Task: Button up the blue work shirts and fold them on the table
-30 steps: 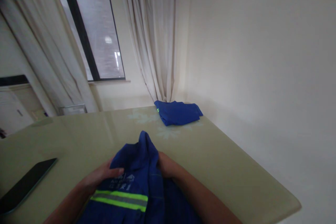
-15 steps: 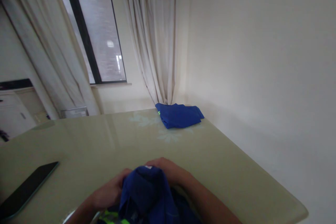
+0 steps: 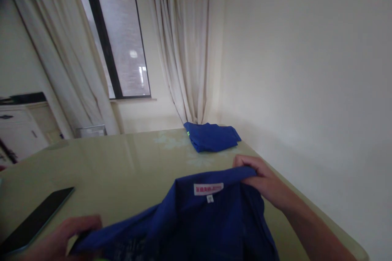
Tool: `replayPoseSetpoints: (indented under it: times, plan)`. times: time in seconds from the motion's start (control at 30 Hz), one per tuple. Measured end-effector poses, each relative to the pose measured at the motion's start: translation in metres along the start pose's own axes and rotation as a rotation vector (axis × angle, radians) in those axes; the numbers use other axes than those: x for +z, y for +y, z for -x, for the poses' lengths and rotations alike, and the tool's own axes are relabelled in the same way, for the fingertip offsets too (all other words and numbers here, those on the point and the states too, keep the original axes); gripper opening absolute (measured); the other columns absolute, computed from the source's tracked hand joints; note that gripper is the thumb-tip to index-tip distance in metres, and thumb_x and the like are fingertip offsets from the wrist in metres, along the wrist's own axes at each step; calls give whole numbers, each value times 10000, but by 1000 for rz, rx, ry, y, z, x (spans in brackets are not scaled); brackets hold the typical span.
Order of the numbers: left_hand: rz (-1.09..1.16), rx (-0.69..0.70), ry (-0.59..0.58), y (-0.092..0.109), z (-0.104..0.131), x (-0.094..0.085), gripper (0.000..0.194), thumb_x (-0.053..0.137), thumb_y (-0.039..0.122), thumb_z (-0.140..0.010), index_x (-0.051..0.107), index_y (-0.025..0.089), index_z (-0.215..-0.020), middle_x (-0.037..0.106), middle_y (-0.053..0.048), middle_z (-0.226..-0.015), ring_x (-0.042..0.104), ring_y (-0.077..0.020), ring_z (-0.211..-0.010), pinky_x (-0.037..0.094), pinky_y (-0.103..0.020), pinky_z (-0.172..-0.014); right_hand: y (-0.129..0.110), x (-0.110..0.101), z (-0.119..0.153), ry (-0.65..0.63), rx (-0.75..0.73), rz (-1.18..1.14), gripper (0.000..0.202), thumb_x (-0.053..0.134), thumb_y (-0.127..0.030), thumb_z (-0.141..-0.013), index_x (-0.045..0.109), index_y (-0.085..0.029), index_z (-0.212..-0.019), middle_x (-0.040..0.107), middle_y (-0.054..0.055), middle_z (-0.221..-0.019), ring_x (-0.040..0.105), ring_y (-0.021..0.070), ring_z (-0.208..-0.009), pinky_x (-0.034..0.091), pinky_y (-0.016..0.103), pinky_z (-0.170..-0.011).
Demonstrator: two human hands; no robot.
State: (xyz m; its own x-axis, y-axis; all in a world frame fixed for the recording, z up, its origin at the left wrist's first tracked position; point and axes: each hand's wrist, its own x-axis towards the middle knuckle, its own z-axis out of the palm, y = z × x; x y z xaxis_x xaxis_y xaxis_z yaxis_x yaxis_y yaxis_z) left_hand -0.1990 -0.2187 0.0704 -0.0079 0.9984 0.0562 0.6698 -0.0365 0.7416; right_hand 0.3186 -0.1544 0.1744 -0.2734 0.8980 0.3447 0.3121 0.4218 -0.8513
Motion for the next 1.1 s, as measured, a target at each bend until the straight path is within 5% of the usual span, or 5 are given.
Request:
replayPoseSetpoints:
  times: [0.2,0.33,0.63,0.9,1.1]
  plan:
    - [-658,19,775,114,-93,-16,344,466,429,-962,709,204,-1055,677,-142,-1048,633,-334,-978,501,-433,-843,-46,18,-135,410,-188,469,123,606,-173,-864,666,-165,-972,635,24,-889,522,161,-783,401,304,-825]
    - [-448,99,715,123,-141,7,565,480,387,-964,454,136,-1469,647,-200,-1271,649,-339,-1106,489,-451,-959,-10,52,-196,316,-139,429,645,715,-193,-839,469,-102,-1428,553,126,-1390,603,146,-922,456,288,-882]
    - [373,-4,86,27,-76,77,543,736,515,-810,670,241,-1274,667,-103,-1367,559,-346,-1320,336,-449,-1188,113,133,-72,172,50,260,431,628,-517,-926,652,-232,-1248,652,136,-1248,622,324,-1128,455,485,-1023]
    - [170,54,162,25,-61,70,391,712,194,-680,730,274,-1063,784,-78,-1082,690,-372,-1088,470,-473,-1041,92,175,-30,-375,-343,562,423,705,-238,-826,691,-301,-1243,645,85,-1296,528,313,-1178,357,496,-1073]
    - [57,111,748,93,-79,10,313,638,342,-814,670,240,-1108,720,-90,-1123,672,-303,-1069,531,-370,-917,56,115,-87,239,-323,283,368,460,-140,-854,749,-248,-1055,672,89,-1061,584,263,-1040,439,420,-980]
